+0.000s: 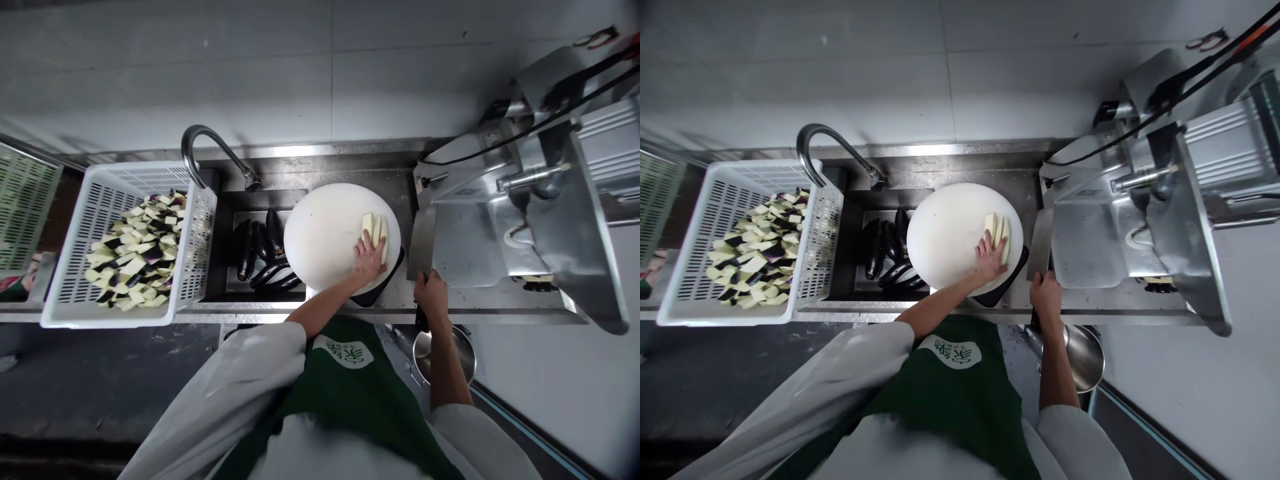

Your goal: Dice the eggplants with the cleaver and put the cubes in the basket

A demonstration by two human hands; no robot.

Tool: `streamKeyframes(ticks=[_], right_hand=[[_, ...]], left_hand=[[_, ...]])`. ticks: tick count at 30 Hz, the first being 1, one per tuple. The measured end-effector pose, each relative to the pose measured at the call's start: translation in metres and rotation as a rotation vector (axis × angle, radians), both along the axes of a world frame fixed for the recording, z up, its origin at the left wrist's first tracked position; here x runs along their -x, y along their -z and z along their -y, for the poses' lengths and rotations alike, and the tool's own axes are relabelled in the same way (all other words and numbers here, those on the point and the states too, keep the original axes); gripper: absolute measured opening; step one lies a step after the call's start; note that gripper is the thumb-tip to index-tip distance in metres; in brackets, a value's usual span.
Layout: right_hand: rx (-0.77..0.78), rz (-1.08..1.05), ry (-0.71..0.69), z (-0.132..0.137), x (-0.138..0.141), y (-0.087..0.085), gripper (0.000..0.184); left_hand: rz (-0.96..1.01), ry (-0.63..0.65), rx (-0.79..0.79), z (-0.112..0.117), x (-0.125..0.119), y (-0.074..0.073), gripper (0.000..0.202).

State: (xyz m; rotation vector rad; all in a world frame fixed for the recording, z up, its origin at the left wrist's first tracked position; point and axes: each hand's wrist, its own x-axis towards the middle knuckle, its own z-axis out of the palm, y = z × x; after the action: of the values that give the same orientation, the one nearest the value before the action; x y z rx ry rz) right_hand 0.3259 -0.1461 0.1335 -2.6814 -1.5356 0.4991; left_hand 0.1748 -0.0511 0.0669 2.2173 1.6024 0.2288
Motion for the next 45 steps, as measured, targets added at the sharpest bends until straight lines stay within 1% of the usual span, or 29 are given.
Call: streamKeyframes(ticks=[1,2,4,6,7,8,9,11,13,16,19,21,24,27,30,32,34,36,38,41,45], right_hand=[[0.023,0.007,0.005,0.006,-0.004,0.002,0.036],[0.047,0.021,0.005,0.012,-0.008,0.005,0.036],[0.087,0.043,-0.024,0.02,-0.011,0.009,0.035],[0.113,0.04,-0.09,0.023,-0.009,0.013,0.034],[0.123,0.035,-0.127,0.022,-0.005,0.014,0.034],[0.132,0.029,-0.164,0.019,0.0,0.016,0.033],[0.141,0.024,-0.197,0.015,0.006,0.016,0.033],[0.164,0.011,-0.252,0.007,0.019,0.015,0.033],[0.187,0.003,-0.3,0.0,0.029,0.011,0.033],[0.193,0.033,-0.343,-0.006,0.034,-0.002,0.033],[0.161,0.064,-0.353,-0.011,0.035,-0.015,0.034],[0.148,0.046,-0.372,-0.017,0.04,-0.02,0.034],[0.173,-0.005,-0.413,-0.035,0.056,-0.017,0.034],[0.196,-0.033,-0.402,-0.061,0.073,-0.011,0.033],[0.181,-0.043,-0.393,-0.079,0.078,-0.012,0.034],[0.162,-0.034,-0.396,-0.079,0.078,-0.018,0.035],[0.128,-0.017,-0.389,-0.071,0.079,-0.022,0.036],[0.107,-0.016,-0.392,-0.062,0.085,-0.023,0.038],[0.13,-0.04,-0.402,-0.057,0.094,-0.02,0.037],[0.19,-0.065,-0.408,-0.062,0.102,-0.016,0.036],[0.153,-0.027,-0.418,-0.066,0.102,-0.026,0.035]], left_hand=[[-0.024,0.086,-0.005,-0.006,0.006,-0.001,0.095],[-0.038,0.18,-0.008,-0.013,0.017,-0.002,0.093],[-0.045,0.392,0.004,-0.032,0.052,-0.003,0.088],[-0.017,0.61,0.045,-0.049,0.091,-0.004,0.085],[0.004,0.688,0.066,-0.055,0.108,-0.005,0.083],[0.017,0.737,0.084,-0.058,0.121,-0.006,0.083],[0.019,0.756,0.092,-0.059,0.131,-0.007,0.082],[-0.009,0.724,0.074,-0.053,0.138,-0.007,0.082],[-0.03,0.635,0.014,-0.042,0.136,-0.005,0.077],[0.018,0.477,-0.105,-0.025,0.135,0.002,0.067],[0.081,0.389,-0.16,-0.014,0.141,0.01,0.055],[0.119,0.374,-0.166,-0.011,0.145,0.015,0.049],[0.181,0.379,-0.184,-0.013,0.147,0.02,0.046],[0.205,0.405,-0.194,-0.017,0.146,0.02,0.045],[0.173,0.401,-0.187,-0.016,0.149,0.019,0.047],[0.161,0.333,-0.202,-0.011,0.154,0.019,0.049],[0.159,0.232,-0.223,-0.005,0.161,0.021,0.049],[0.159,0.161,-0.23,0.0,0.165,0.024,0.047],[0.16,0.143,-0.223,0.002,0.167,0.026,0.045],[0.17,0.142,-0.212,0.0,0.168,0.027,0.045],[0.211,0.078,-0.222,0.001,0.174,0.026,0.05]])
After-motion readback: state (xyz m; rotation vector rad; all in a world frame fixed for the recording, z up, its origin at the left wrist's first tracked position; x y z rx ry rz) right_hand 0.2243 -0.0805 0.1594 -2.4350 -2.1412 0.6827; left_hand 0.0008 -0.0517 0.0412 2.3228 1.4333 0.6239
